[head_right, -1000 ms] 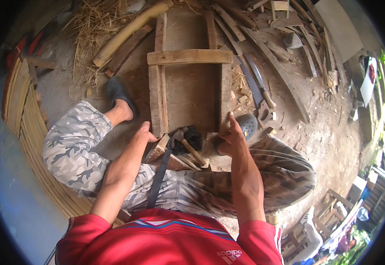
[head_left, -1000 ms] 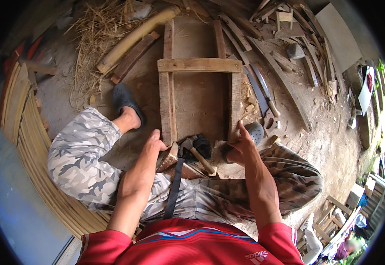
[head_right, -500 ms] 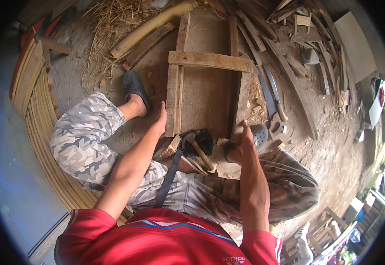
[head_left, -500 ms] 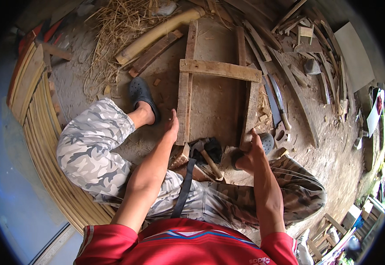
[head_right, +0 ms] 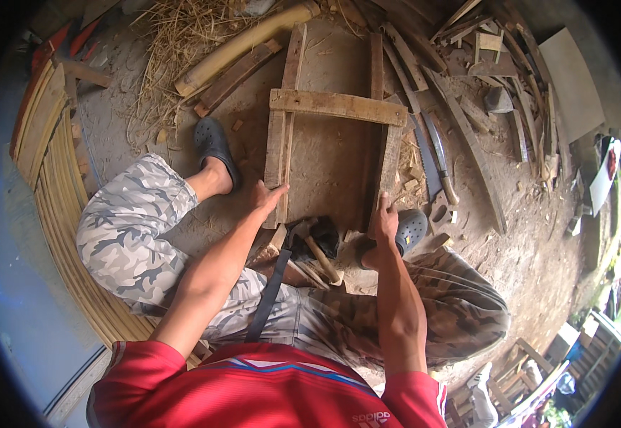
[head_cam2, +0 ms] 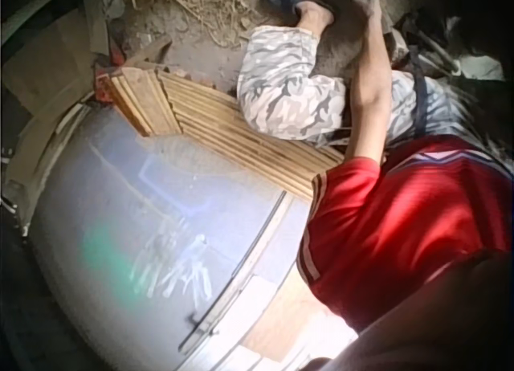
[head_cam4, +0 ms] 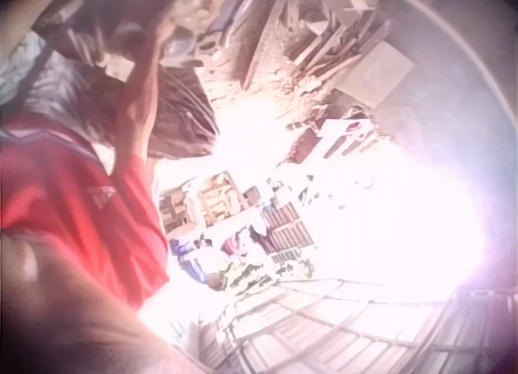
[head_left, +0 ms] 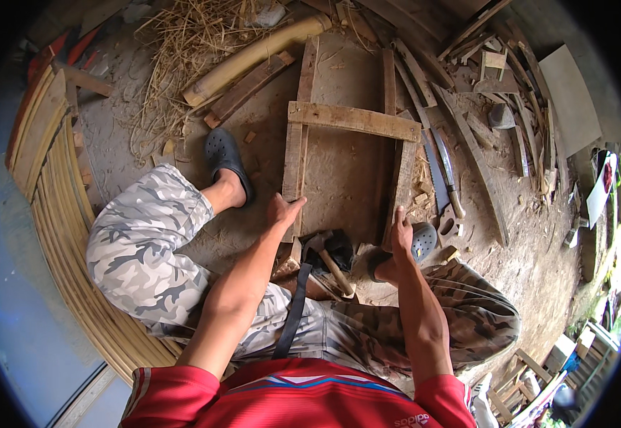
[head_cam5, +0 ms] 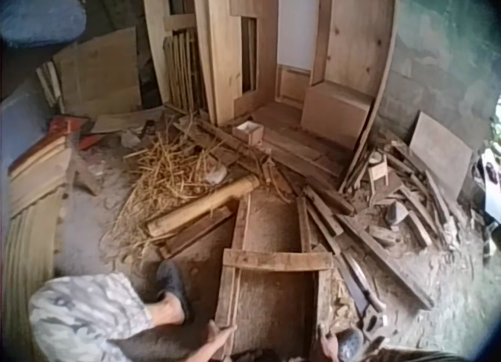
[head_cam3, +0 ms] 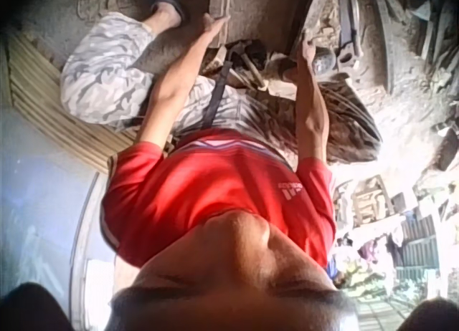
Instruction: The person assembles a rectangular wooden frame on the floor by arranging planks and securing them with a hammer and nails. The person also uses a hand saw to trim a plank and a knife to scrape the frame surface.
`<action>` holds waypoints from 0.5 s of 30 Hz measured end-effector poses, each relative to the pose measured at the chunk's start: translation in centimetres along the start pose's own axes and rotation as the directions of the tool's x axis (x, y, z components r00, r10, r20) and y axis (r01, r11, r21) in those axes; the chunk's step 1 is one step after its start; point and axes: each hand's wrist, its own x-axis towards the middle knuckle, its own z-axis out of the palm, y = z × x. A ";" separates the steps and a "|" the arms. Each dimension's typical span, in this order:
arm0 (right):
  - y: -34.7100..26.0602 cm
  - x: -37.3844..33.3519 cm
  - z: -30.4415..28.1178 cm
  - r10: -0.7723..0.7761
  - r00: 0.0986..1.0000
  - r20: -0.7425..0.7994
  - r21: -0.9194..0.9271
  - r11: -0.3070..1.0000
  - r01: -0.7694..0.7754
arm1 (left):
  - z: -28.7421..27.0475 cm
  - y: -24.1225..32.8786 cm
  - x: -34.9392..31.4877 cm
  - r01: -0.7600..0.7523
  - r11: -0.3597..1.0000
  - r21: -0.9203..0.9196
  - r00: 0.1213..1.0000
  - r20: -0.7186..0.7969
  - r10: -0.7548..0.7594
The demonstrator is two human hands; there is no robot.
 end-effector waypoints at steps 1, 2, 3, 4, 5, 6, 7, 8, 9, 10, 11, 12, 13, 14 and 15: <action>-0.1 0.5 0.3 -0.055 0.998 -0.027 -0.070 0.996 0.053 | 0.0 0.0 0.4 0.012 1.000 0.001 1.000 0.024 -0.012; -0.4 0.8 0.5 -0.107 0.993 -0.050 -0.141 0.985 0.099 | -0.1 0.2 0.5 0.024 1.000 0.006 0.998 0.051 -0.025; -0.6 1.4 0.2 -0.098 0.995 -0.027 -0.135 0.986 0.094 | -0.2 0.5 0.8 0.045 0.999 0.005 0.995 0.094 -0.045; -0.7 1.7 0.0 -0.101 0.995 0.011 -0.078 0.992 0.101 | -0.1 0.7 0.8 0.053 0.998 0.018 0.992 0.110 -0.055; -2.0 1.3 -0.5 -0.107 0.993 0.055 -0.018 0.994 0.108 | -0.3 0.6 0.8 0.070 0.997 0.034 0.990 0.119 -0.074; -3.6 0.9 -1.2 -0.122 0.988 0.094 0.043 0.992 0.118 | -0.3 0.7 0.7 0.072 0.996 0.057 0.992 0.101 -0.077; -4.8 0.3 -1.2 -0.116 0.986 0.121 0.107 0.989 0.103 | 0.1 0.2 1.0 0.049 0.996 0.079 0.998 0.043 -0.053; -4.3 0.9 -1.4 -0.108 0.989 0.103 0.061 0.993 0.102 | 0.9 0.1 1.2 0.018 0.995 0.099 1.000 -0.007 -0.018; -3.9 1.5 -0.5 -0.116 0.987 0.109 0.024 0.993 0.114 | 1.8 -2.3 2.1 -0.019 0.992 0.123 0.992 -0.122 0.034; -3.0 2.3 -0.2 -0.105 0.990 0.094 -0.022 0.994 0.108 | 2.3 -2.3 2.4 -0.034 0.990 0.135 0.988 -0.144 0.054; -2.8 2.2 0.1 -0.170 0.984 0.046 -0.031 0.985 0.172 | 2.4 -2.5 2.6 -0.043 0.988 0.149 0.982 -0.174 0.069; -1.6 2.8 -0.1 -0.162 0.987 0.023 -0.034 0.986 0.162 | 2.0 -1.0 1.8 -0.030 0.989 0.147 0.992 -0.116 0.047; -0.4 3.6 -0.4 -0.154 0.988 0.000 -0.036 0.987 0.153 | 2.1 0.1 1.4 -0.031 0.990 0.137 0.996 -0.079 0.042; -0.5 3.8 -0.3 -0.156 0.988 -0.008 -0.033 0.987 0.156 | 1.6 0.6 1.0 -0.021 0.991 0.129 0.998 -0.060 0.029; -0.4 3.8 -0.3 -0.160 0.987 -0.003 -0.026 0.987 0.160 | 1.5 0.7 0.8 -0.027 0.993 0.113 0.998 -0.062 0.034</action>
